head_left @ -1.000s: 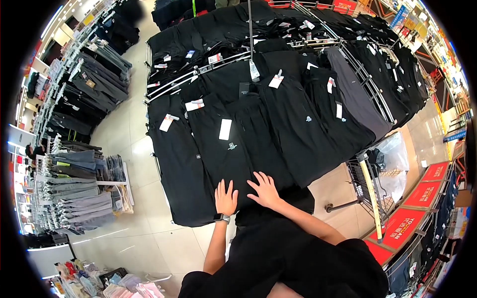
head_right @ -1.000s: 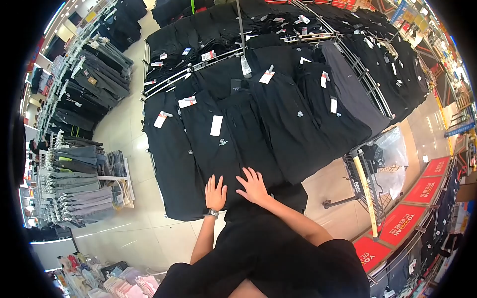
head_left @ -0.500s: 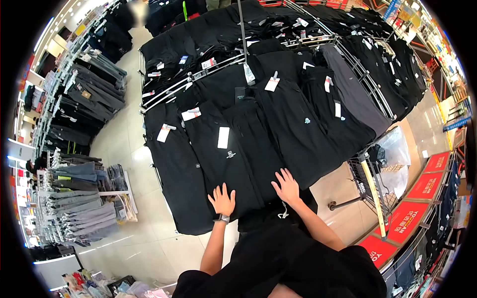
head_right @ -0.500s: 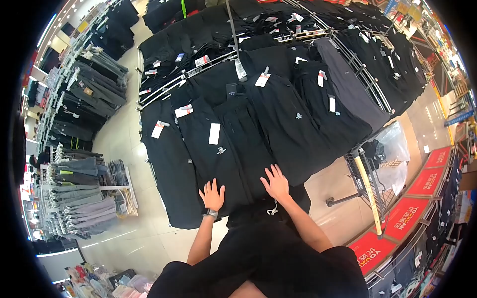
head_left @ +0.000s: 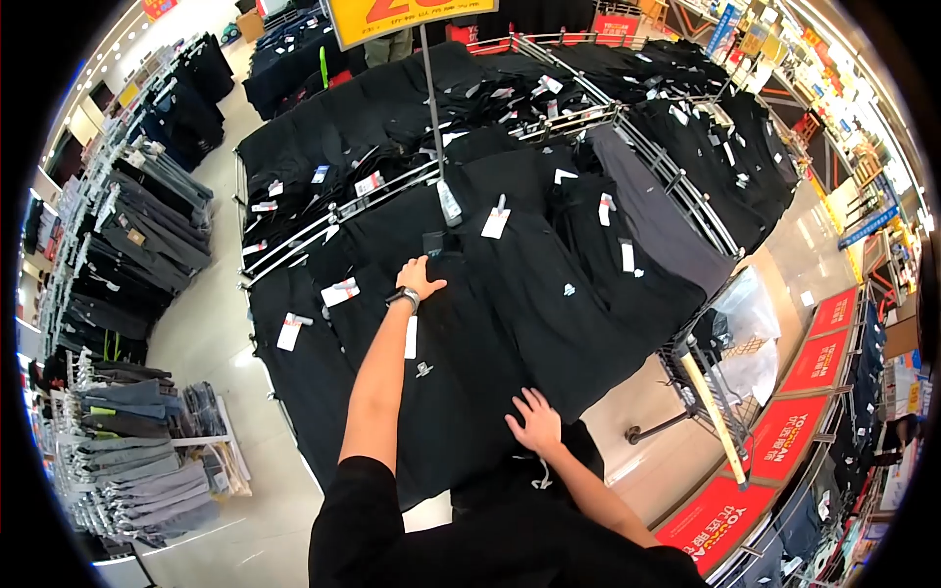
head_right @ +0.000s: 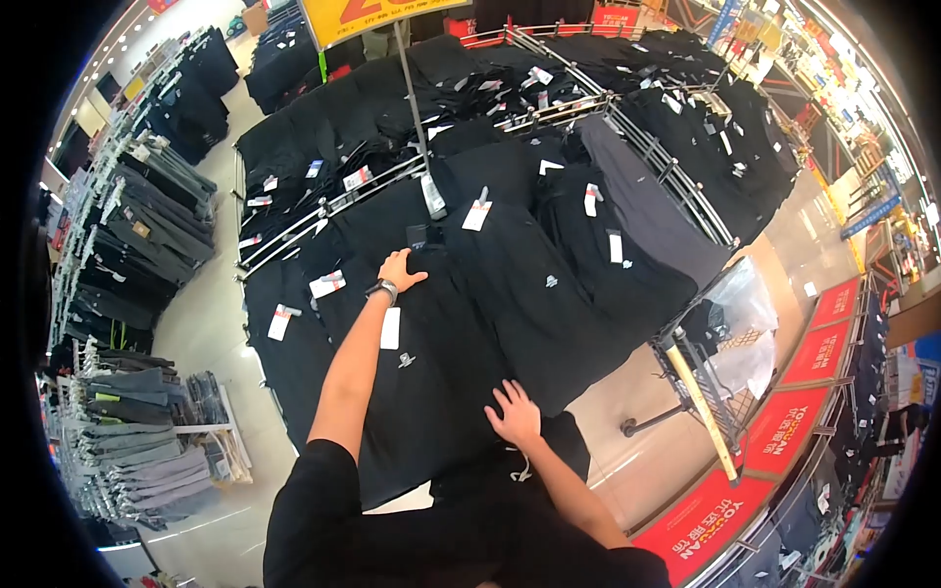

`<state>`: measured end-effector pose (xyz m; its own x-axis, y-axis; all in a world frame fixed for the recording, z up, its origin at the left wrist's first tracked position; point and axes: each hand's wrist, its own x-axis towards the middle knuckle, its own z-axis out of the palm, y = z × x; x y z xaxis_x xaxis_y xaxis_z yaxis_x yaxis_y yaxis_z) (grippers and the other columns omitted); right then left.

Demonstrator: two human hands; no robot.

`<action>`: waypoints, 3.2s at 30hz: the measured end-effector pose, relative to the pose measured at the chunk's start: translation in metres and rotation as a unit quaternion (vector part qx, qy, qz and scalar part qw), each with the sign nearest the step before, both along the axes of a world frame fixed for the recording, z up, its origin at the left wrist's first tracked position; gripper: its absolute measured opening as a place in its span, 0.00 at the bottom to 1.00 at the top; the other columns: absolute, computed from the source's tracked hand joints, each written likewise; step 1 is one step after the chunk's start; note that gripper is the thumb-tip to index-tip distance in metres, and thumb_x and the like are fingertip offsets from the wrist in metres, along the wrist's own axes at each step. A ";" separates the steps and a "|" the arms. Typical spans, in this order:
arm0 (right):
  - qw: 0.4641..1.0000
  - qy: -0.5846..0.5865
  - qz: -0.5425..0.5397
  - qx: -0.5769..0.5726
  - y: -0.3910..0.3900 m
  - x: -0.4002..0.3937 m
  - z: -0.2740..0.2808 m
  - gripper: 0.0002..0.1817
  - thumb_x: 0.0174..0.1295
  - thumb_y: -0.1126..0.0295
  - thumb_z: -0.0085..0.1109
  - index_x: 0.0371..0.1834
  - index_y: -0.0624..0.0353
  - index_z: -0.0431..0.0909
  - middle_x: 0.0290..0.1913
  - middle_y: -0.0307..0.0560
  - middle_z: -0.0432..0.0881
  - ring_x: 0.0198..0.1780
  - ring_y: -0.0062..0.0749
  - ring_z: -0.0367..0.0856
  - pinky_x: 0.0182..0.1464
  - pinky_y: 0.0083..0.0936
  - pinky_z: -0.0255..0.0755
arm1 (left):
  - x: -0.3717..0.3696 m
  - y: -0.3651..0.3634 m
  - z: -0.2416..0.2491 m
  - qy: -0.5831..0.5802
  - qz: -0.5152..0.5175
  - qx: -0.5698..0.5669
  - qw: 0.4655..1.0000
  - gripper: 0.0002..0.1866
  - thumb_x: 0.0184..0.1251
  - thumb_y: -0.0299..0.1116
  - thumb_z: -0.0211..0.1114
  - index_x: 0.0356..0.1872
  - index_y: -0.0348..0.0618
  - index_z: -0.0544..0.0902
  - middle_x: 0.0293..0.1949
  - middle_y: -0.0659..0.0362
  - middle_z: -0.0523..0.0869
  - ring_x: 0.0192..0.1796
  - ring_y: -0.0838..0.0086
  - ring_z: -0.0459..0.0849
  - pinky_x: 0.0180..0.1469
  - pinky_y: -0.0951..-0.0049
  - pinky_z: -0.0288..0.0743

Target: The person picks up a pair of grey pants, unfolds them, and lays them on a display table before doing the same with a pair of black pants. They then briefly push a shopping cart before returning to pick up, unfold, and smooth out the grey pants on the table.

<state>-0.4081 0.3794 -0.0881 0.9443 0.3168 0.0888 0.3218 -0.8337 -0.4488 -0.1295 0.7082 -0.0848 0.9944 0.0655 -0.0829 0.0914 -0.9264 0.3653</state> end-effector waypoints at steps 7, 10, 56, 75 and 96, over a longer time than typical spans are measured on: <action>1.000 0.003 0.003 -0.009 0.002 0.003 0.003 0.23 0.58 0.53 0.62 0.52 0.54 0.81 0.62 0.49 0.76 0.65 0.44 0.72 0.54 0.38 0.77 | 0.031 -0.001 -0.037 0.151 -0.049 0.018 0.987 0.53 0.38 0.62 0.77 0.64 0.39 0.69 0.58 0.45 0.77 0.62 0.52 0.75 0.62 0.55 0.71; 1.000 0.012 0.000 0.001 0.002 0.004 0.006 0.23 0.58 0.54 0.62 0.53 0.53 0.81 0.62 0.49 0.75 0.65 0.44 0.72 0.53 0.36 0.77 | 0.030 -0.005 -0.031 0.138 -0.042 0.034 0.989 0.47 0.40 0.61 0.77 0.57 0.37 0.72 0.55 0.43 0.79 0.59 0.49 0.77 0.60 0.55 0.72; 0.898 0.159 -0.258 0.317 -0.023 0.035 0.010 0.08 0.66 0.71 0.60 0.35 0.66 0.78 0.24 0.33 0.77 0.27 0.12 0.71 0.32 0.16 0.68 | 0.090 0.033 -0.019 -0.062 0.089 -0.444 0.890 0.17 0.66 0.45 0.65 0.39 0.39 0.86 0.38 0.56 0.87 0.46 0.71 0.84 0.53 0.73 0.71; 0.911 0.165 -0.318 0.204 -0.018 0.071 0.002 0.09 0.59 0.67 0.63 0.34 0.62 0.80 0.28 0.52 0.86 0.30 0.41 0.86 0.37 0.31 0.77 | 0.084 0.018 -0.006 -0.094 0.038 -0.100 0.990 0.19 0.60 0.52 0.68 0.36 0.46 0.81 0.30 0.61 0.84 0.37 0.65 0.83 0.42 0.62 0.72; 0.934 0.190 -0.223 0.204 -0.016 0.095 -0.010 0.13 0.57 0.65 0.68 0.35 0.67 0.83 0.28 0.51 0.86 0.29 0.32 0.86 0.36 0.25 0.76 | 0.049 0.062 0.002 -0.065 0.097 0.027 0.993 0.09 0.64 0.42 0.65 0.37 0.49 0.83 0.43 0.57 0.82 0.51 0.59 0.79 0.52 0.55 0.69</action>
